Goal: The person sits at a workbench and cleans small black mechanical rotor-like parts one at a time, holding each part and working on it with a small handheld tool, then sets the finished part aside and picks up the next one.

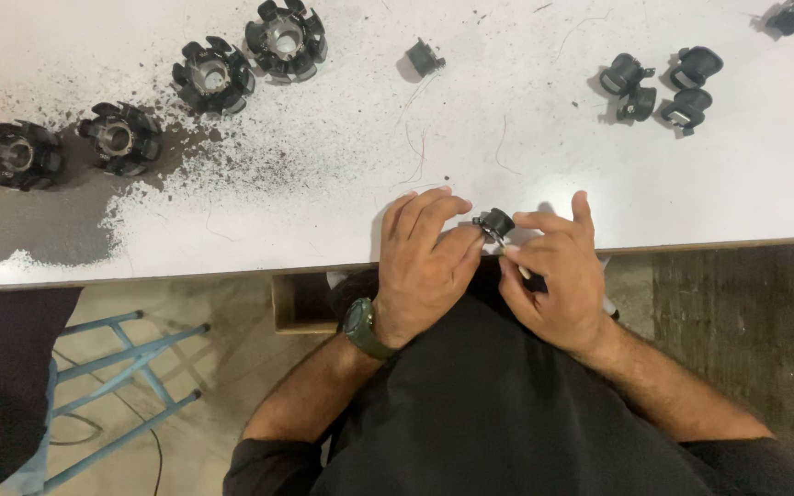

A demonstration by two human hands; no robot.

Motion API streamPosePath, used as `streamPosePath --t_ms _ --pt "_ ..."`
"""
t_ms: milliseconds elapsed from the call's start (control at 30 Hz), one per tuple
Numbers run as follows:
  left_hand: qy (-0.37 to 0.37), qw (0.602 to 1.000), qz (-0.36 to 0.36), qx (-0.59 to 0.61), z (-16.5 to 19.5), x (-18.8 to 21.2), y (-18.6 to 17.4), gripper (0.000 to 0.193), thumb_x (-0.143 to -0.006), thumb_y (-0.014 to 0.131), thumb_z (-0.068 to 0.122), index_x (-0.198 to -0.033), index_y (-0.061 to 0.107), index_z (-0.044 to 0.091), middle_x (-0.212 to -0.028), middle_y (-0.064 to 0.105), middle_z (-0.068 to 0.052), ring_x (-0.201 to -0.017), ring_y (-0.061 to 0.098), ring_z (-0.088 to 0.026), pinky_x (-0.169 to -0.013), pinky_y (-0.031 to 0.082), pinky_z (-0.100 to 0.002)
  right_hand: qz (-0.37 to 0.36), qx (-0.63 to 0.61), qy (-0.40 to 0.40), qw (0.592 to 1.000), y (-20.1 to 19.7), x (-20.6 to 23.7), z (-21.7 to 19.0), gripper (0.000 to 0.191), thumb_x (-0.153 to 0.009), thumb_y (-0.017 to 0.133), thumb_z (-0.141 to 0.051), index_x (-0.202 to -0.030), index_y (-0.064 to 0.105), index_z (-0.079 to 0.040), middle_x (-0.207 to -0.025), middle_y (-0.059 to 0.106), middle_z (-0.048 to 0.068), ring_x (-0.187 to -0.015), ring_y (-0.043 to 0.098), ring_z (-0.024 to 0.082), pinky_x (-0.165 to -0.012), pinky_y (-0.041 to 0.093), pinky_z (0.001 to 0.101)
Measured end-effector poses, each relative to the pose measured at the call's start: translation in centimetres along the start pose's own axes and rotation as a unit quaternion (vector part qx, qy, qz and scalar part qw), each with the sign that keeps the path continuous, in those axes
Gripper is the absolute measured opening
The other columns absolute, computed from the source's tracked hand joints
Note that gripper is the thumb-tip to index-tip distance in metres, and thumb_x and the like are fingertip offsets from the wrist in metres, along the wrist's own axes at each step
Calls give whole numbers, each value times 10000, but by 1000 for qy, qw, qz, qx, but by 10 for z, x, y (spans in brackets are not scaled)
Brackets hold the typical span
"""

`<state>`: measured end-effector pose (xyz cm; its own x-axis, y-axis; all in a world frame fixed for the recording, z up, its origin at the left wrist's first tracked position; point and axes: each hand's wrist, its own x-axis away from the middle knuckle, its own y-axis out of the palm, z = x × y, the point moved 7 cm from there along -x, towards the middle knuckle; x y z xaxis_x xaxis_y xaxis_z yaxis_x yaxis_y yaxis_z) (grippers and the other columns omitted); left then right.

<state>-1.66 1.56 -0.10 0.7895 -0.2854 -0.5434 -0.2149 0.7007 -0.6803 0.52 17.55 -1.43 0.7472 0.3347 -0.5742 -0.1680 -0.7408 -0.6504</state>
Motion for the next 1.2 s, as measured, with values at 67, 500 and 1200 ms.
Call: streamPosePath --t_ms 67,500,1200 --pt "0 1000 -3 1 0 -1 1 135 -898 792 115 -1013 729 84 -1242 617 -48 -1295 561 -265 -1144 404 -510 -5 -14 -24 1000 2 2 -1 333 -818 792 58 -1066 605 -61 -990 660 97 -1222 654 314 -1242 293 621" --pt "9 999 -29 12 2 2 -1 120 -903 757 67 -1016 714 72 -1241 600 -55 -1352 527 -277 -1214 359 -544 13 11 -4 1000 5 -11 -8 331 -834 795 124 -1044 605 -48 -994 674 101 -1108 701 274 -1238 371 560" --pt "-22 994 -105 26 -12 -26 -2 168 -886 772 150 -1052 745 138 -1466 578 -71 -1494 421 -317 -1269 264 -546 -65 78 65 993 -7 -32 13 404 -777 850 -175 -1152 731 -84 -1152 621 86 -1308 536 316 -1274 166 629"
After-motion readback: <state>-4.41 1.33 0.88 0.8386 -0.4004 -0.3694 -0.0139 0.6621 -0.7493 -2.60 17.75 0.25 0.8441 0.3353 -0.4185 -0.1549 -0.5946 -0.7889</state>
